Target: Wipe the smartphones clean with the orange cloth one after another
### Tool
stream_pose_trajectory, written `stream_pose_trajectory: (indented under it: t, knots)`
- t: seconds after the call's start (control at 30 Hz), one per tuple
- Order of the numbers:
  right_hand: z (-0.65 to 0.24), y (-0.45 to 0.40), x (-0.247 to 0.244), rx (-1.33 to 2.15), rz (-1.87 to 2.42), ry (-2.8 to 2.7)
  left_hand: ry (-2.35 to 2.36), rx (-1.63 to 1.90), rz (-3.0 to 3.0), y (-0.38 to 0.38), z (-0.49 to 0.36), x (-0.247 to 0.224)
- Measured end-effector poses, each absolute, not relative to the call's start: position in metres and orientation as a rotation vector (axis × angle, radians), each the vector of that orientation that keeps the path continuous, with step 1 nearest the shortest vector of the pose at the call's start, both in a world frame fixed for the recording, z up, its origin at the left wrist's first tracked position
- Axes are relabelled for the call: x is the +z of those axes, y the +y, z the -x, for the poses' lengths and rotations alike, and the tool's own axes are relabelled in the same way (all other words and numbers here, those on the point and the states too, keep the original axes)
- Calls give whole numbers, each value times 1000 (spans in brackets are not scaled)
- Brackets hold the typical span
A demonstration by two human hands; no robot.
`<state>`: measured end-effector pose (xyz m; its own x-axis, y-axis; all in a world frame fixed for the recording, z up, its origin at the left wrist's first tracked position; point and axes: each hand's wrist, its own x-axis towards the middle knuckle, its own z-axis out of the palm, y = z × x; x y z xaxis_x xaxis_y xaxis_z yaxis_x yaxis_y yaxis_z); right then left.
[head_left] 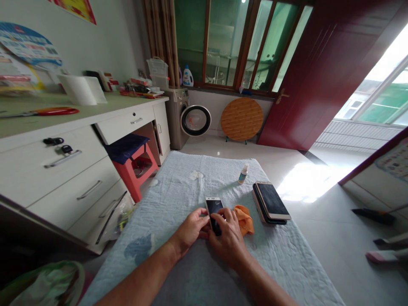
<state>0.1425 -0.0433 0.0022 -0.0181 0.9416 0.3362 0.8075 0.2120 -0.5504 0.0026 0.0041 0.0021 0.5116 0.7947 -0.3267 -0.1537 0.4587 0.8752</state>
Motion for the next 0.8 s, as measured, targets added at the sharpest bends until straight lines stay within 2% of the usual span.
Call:
stream_pose_trajectory:
  t: [0.13,0.37,0.8]
  knots:
    - [-144,-46,1,220,1745,-1838,847,688,-926,4,-3,-1]
    - [-144,-47,2,338,1934,-1835,910,766,-1006,4,-6,-7]
    - [-146,-42,-6,280,1976,-1800,1103,828,-1728,5,0,-4]
